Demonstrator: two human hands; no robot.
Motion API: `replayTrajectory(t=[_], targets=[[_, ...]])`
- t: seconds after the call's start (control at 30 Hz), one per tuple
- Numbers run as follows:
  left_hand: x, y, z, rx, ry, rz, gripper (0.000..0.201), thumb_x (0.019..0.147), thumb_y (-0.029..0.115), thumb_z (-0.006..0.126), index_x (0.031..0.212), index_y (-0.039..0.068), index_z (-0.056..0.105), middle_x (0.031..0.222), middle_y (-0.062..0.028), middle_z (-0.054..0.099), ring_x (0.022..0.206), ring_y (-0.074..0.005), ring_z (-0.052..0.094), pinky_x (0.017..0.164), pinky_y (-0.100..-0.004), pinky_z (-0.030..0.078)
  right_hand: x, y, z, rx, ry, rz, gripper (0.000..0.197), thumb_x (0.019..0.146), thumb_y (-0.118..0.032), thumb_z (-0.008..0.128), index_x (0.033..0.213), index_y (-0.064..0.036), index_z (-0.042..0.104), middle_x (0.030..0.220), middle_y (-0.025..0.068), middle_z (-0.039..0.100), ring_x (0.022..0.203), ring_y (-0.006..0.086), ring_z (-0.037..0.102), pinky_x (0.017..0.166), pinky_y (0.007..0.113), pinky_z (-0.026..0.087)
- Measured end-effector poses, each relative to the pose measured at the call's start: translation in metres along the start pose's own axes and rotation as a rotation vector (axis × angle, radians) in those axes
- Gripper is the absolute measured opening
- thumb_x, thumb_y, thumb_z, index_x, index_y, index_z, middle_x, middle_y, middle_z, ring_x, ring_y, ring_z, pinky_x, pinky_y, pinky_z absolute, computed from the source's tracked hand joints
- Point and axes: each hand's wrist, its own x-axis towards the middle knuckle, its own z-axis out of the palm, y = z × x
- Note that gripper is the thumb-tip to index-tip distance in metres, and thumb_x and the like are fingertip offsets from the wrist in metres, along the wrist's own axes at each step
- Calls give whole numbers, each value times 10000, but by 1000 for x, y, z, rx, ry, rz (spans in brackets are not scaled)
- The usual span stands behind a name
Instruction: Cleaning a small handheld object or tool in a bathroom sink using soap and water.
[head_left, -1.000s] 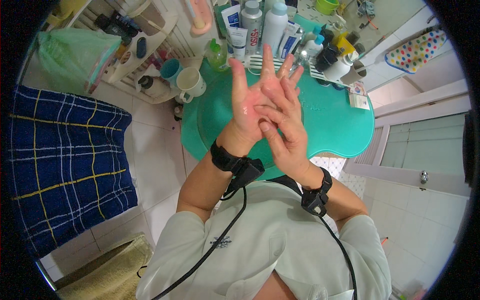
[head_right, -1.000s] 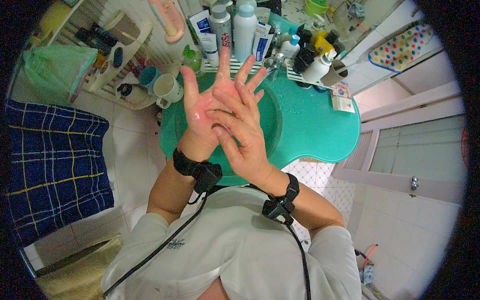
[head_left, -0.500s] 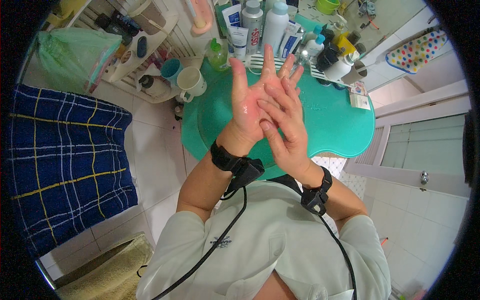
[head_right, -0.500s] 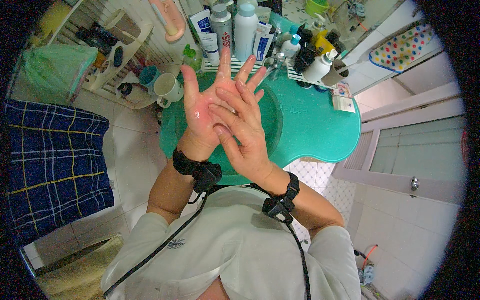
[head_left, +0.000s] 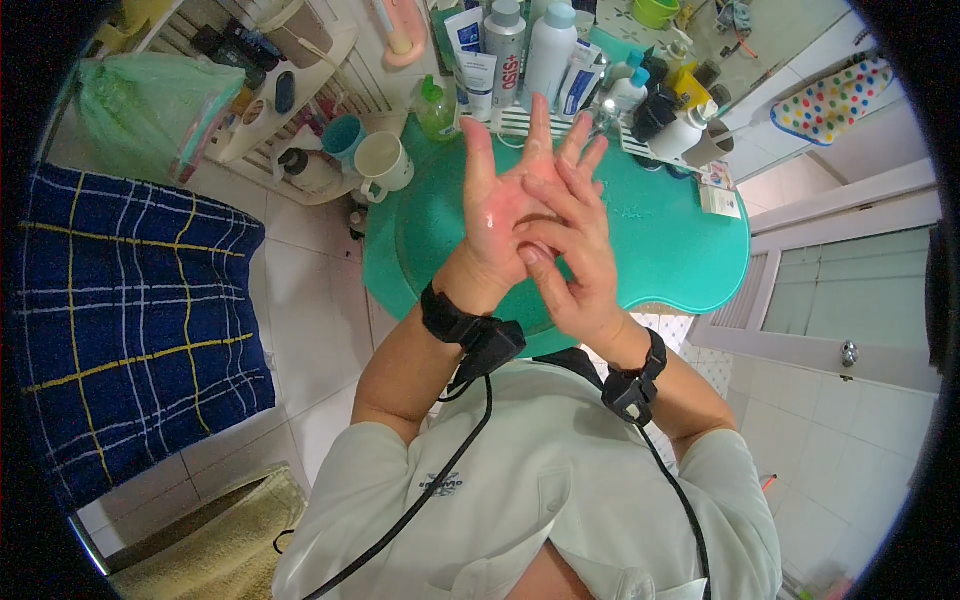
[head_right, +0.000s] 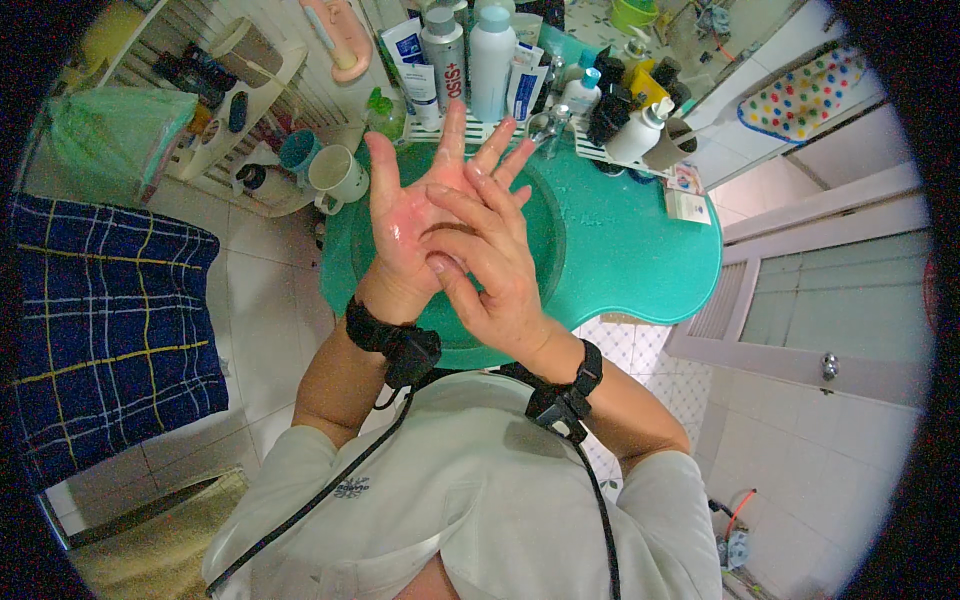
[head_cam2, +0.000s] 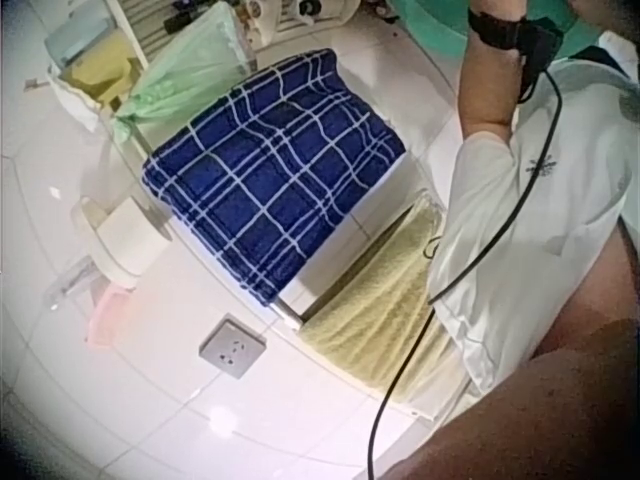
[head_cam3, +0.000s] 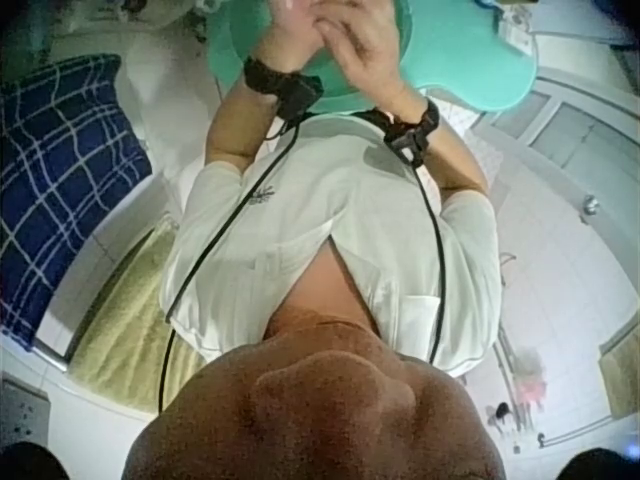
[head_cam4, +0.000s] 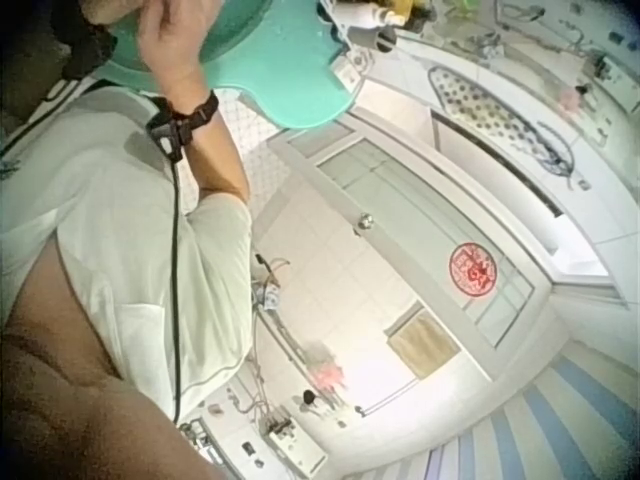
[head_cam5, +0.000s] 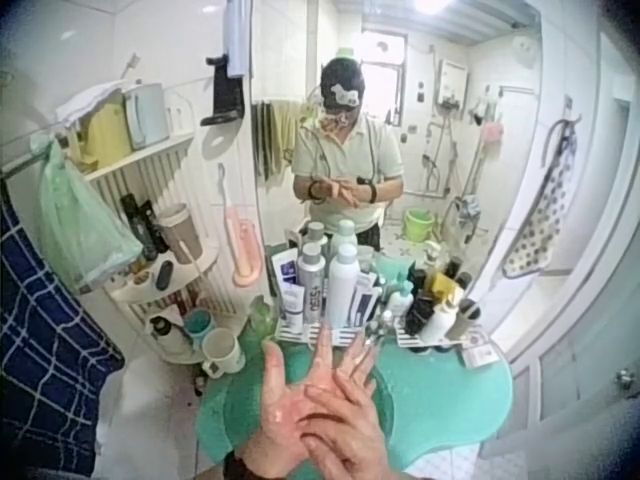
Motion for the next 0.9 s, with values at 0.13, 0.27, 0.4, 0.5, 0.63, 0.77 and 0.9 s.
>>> replayTrajectory(t=[0.13, 0.27, 0.4, 0.5, 0.63, 0.77, 0.9], targets=[[-3, -2, 4, -19, 24, -9, 983, 798, 901, 177, 1564, 324, -39, 1638, -131, -4, 1505, -325, 66, 1210, -450, 60, 7, 6, -1, -100, 9, -136, 254, 782, -86, 688, 1032, -46, 696, 1286, 140, 605, 1316, 397, 451, 1096, 501, 344], [-5, -2, 4, -40, 38, -5, 950, 819, 882, 198, 1566, 333, -7, 1637, -127, 27, 1498, -331, 108, 1212, -452, 101, 10, 9, -5, -125, -23, -188, 280, 770, -97, 695, 1045, -45, 699, 1275, 138, 609, 1288, 387, 484, 1084, 508, 372], [-6, -2, 3, -50, 53, -21, 945, 821, 879, 208, 1567, 334, 4, 1637, -119, 39, 1491, -335, 139, 1210, -456, 130, 9, 10, -9, -171, -94, -232, 285, 770, -101, 700, 1040, -9, 690, 1287, 179, 599, 1284, 409, 486, 1066, 526, 382], [-7, -3, 4, -46, 66, -25, 956, 814, 885, 213, 1566, 335, 0, 1637, -117, 44, 1488, -339, 146, 1205, -456, 149, 7, 11, -10, -169, -102, -243, 251, 760, -91, 709, 997, -10, 687, 1273, 170, 611, 1281, 408, 493, 1085, 535, 371], [-6, -1, 5, -10, 82, -25, 979, 801, 897, 223, 1566, 335, -19, 1637, -120, 49, 1489, -343, 144, 1192, -449, 178, 3, 13, -10, -172, -111, -255, 237, 756, -76, 714, 983, -21, 674, 1284, 157, 612, 1300, 405, 478, 1109, 539, 349], [-5, -4, 4, -93, 123, -11, 921, 844, 853, 213, 1572, 314, 44, 1621, -160, 140, 1479, -374, 176, 1179, -540, 163, 0, 14, -10, -147, -90, -228, 263, 763, -68, 709, 1020, -23, 670, 1295, 159, 606, 1308, 405, 471, 1111, 535, 342], [-6, -6, 2, -33, 46, -35, 992, 801, 897, 225, 1564, 324, -46, 1635, -121, 52, 1493, -337, 124, 1197, -449, 152, 0, 9, -8, -143, -73, -176, 313, 786, -75, 692, 1095, -24, 672, 1303, 160, 599, 1320, 407, 456, 1107, 529, 338]])
